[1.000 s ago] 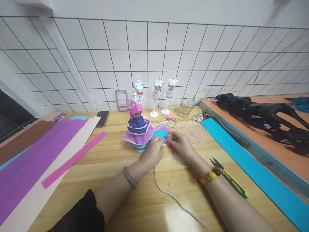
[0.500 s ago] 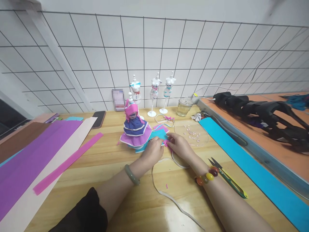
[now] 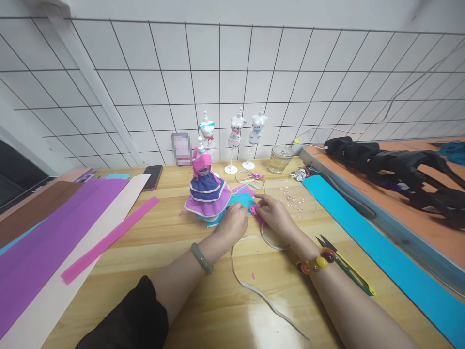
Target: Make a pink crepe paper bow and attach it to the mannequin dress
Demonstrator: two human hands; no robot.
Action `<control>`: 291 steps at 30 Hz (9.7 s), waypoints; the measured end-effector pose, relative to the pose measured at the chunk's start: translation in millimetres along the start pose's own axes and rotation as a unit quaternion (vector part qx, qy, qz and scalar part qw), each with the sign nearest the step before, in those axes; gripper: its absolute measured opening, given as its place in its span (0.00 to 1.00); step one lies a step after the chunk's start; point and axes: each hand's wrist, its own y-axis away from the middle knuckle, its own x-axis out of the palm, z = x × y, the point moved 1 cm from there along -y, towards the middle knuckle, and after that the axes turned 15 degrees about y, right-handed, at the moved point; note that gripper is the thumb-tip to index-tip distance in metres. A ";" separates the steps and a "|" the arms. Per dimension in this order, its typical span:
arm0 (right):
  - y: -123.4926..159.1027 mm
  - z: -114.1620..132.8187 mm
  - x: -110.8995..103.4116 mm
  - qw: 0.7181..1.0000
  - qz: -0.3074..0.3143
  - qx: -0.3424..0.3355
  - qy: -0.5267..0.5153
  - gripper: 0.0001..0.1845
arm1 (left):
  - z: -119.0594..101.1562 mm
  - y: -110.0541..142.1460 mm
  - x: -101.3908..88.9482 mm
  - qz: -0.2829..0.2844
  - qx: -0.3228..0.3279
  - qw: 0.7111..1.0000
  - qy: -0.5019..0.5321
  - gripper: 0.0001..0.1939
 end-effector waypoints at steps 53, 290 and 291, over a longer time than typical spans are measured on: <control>4.0 8.1 16.0 0.998 -0.040 -0.002 0.050 0.28 | 6.2 6.5 -7.2 -0.035 0.009 0.999 0.023 0.11; 78.6 93.4 -52.1 0.938 0.287 -0.008 0.195 0.20 | -8.7 96.7 -23.6 0.123 -0.151 0.709 0.678 0.23; 78.9 93.4 -52.2 0.938 0.288 -0.008 0.191 0.20 | -8.6 96.8 -23.4 0.123 -0.149 0.709 0.679 0.22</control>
